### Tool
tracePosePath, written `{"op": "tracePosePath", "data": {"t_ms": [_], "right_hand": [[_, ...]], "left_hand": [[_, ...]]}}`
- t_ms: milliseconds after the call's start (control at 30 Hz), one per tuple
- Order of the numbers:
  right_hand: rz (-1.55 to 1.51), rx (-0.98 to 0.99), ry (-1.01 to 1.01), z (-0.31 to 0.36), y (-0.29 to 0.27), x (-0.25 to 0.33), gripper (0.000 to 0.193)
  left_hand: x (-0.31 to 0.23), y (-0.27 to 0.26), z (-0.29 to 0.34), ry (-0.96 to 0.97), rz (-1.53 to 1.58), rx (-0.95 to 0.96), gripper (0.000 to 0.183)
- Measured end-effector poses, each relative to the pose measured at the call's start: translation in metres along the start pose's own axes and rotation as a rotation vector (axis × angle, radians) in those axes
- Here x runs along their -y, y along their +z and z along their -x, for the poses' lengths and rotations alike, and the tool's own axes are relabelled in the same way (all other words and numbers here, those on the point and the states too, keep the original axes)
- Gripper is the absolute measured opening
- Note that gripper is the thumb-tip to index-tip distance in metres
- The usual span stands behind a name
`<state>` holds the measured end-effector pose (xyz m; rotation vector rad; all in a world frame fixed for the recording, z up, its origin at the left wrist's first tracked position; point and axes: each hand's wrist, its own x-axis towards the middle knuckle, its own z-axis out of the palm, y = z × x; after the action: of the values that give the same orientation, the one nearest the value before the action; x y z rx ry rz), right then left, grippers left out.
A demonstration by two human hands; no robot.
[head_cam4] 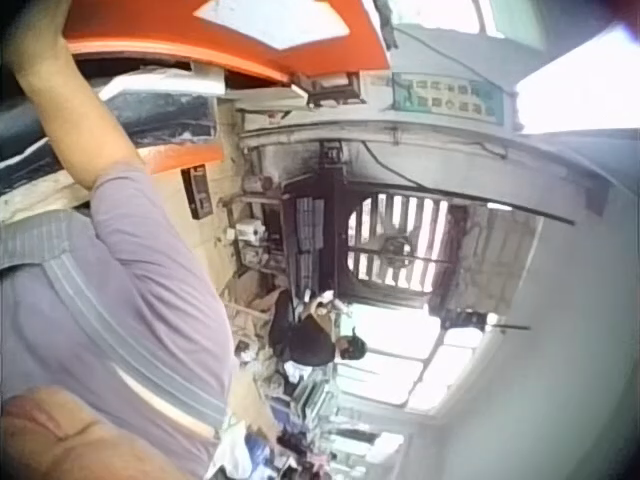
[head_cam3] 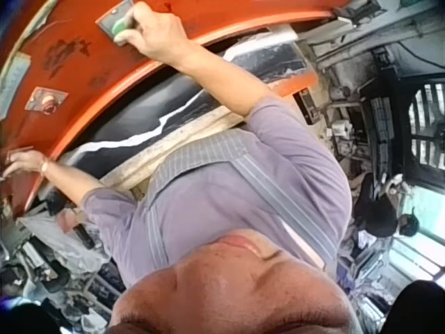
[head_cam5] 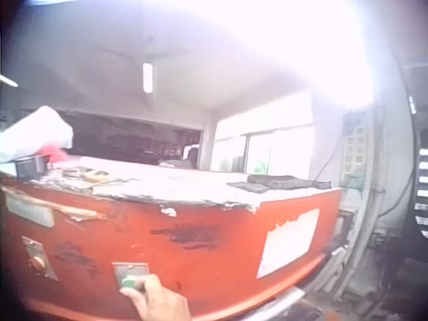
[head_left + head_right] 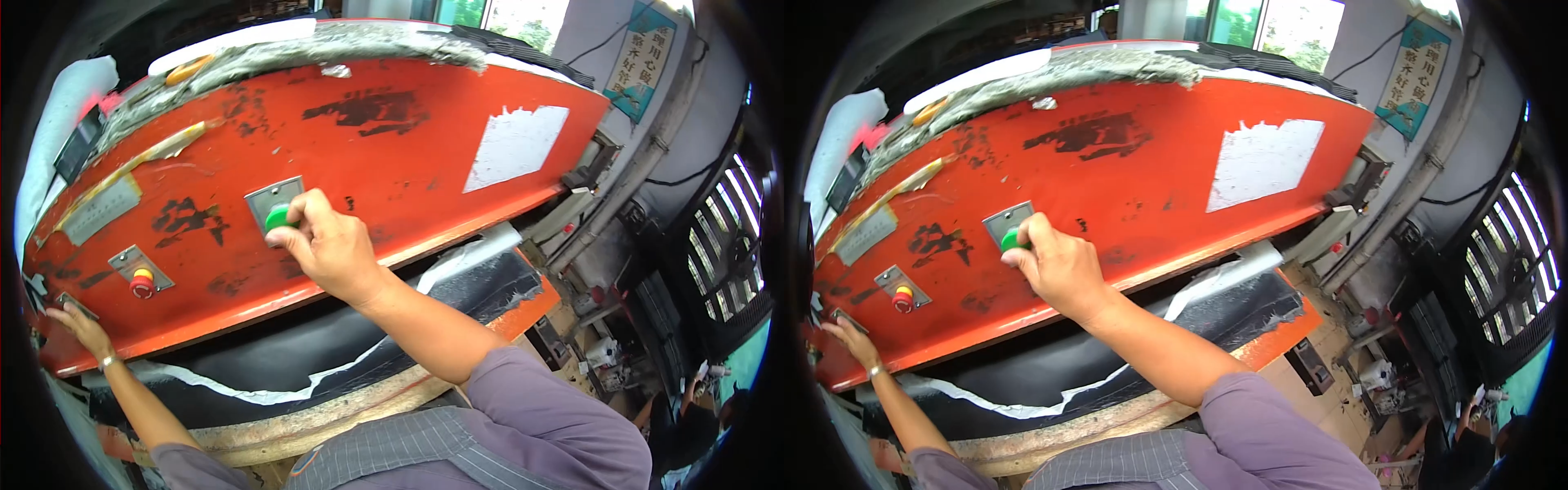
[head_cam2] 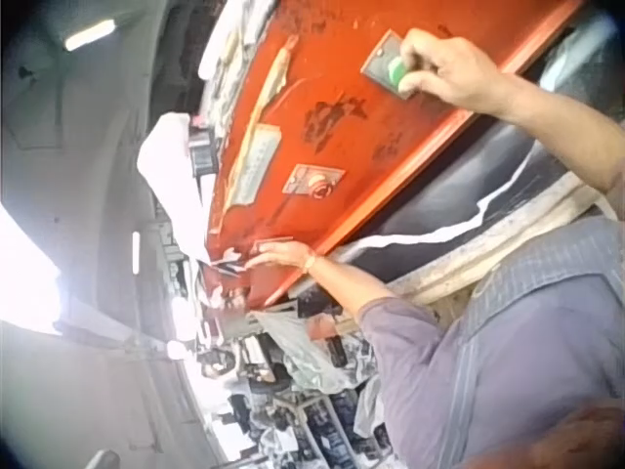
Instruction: Cutting shoe components from a large sheet of synthetic material using a press and a metal die.
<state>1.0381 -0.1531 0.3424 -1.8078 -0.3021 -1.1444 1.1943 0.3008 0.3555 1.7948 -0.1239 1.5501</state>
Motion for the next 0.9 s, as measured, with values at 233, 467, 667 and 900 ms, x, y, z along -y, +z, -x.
{"op": "tracePosePath", "data": {"t_ms": [233,467,667,900], "right_hand": [[0.108,0.394,0.171,0.102,-0.062,-0.019,0.034],[0.287,0.98,0.4,0.204,-0.152,0.01,0.047],[0.452,0.838,0.252,0.225,-0.178,0.021,0.052],[0.59,0.741,0.214,0.231,-0.172,0.025,0.051]], "left_hand": [[-0.093,-0.027,0.138,-0.043,-0.002,0.299,0.059],[-0.252,-0.082,0.289,-0.004,0.328,1.193,0.006],[-0.308,-0.088,0.304,0.129,0.344,1.377,0.015],[-0.326,-0.094,0.323,0.199,0.027,1.335,0.018]]}}
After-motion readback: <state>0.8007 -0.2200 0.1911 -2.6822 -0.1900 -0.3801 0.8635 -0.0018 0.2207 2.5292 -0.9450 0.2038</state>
